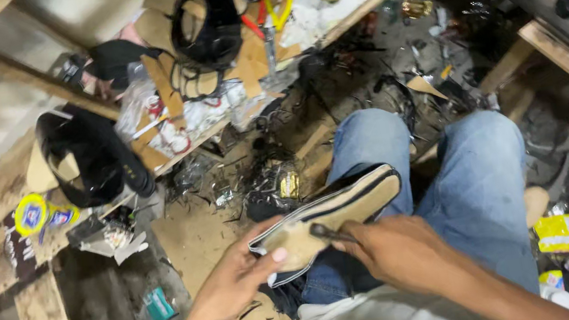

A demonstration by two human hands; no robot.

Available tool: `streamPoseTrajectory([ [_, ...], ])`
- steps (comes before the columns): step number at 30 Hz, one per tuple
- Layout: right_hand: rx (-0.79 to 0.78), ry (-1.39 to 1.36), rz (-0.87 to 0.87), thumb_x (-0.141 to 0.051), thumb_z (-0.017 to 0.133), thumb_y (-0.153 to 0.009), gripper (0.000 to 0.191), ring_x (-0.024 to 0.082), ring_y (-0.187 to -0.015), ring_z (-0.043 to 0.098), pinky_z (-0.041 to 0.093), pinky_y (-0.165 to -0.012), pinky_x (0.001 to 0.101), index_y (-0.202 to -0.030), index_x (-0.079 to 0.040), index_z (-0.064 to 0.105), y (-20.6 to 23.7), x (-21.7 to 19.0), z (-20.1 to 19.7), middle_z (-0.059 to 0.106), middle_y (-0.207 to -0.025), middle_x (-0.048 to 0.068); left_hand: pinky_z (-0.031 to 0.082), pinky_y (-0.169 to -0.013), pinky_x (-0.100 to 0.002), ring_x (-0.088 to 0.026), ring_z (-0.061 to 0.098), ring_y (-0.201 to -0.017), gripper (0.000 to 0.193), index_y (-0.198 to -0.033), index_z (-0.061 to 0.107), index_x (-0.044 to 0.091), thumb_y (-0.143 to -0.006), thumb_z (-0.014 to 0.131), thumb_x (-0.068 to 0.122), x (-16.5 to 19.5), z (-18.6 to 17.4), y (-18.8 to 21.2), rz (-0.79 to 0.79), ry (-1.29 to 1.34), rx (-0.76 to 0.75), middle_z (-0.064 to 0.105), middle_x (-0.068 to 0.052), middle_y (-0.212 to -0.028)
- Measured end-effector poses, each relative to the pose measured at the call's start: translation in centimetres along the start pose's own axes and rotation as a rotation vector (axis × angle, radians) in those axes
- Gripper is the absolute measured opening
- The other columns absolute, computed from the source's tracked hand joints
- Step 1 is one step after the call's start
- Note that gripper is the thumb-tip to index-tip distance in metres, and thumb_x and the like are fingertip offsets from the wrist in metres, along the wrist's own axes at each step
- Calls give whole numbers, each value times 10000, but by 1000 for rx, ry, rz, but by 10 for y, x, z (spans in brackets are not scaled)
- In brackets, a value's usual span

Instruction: The person uses a hammer and a curved metal tool to tap and pry the sole of a black high-heeled shoe, then uses a brush to clean the sole. The person places the shoe on a shelf and picks up a wooden shoe last.

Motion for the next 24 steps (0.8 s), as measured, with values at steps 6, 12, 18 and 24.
streamPoseTrajectory([
  [6, -120, 108, 92, -404, 529, -975, 304, 418, -758, 689, 523, -661, 555, -1130, -159, 621, 1, 18, 27, 711, -764, 181, 434, -993, -354, -219, 563, -1251, 525, -1473, 544, -2, -1022, 712, 207, 33, 27, -16, 529, -257, 6, 616, -193, -1398],
  [12, 117, -86, 152, -245, 536, -995, 231, 457, -851, 683, 507, -711, 558, -1099, -50, 602, -18, 77, -12, 701, -865, 254, 518, -964, -377, -336, 661, -1211, 543, -1478, 548, 115, -955, 666, 194, 78, 74, -89, 494, -284, 299, 667, -210, -1310],
  [18, 45, -146, 160, -186, 550, -956, 262, 452, -903, 682, 514, -732, 539, -1147, -7, 572, -25, 117, -40, 700, -895, 270, 509, -1002, -410, -371, 659, -1184, 598, -1437, 584, 80, -846, 654, 25, 115, 112, -115, 763, -514, 353, 671, -200, -1319],
  [24, 170, 42, 253, -323, 497, -1036, 309, 471, -860, 663, 493, -719, 576, -1068, -23, 564, -28, 120, -41, 696, -862, 261, 516, -1019, -364, -332, 639, -1267, 517, -1406, 581, 78, -901, 692, 61, 101, 103, -134, 698, -382, 319, 653, -181, -1367],
])
Point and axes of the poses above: each hand's wrist, its own y-axis away from the middle knuckle, its own z-axis out of the palm, x = y × z, the point moved 8 cm from there along -y, towards the middle knuckle
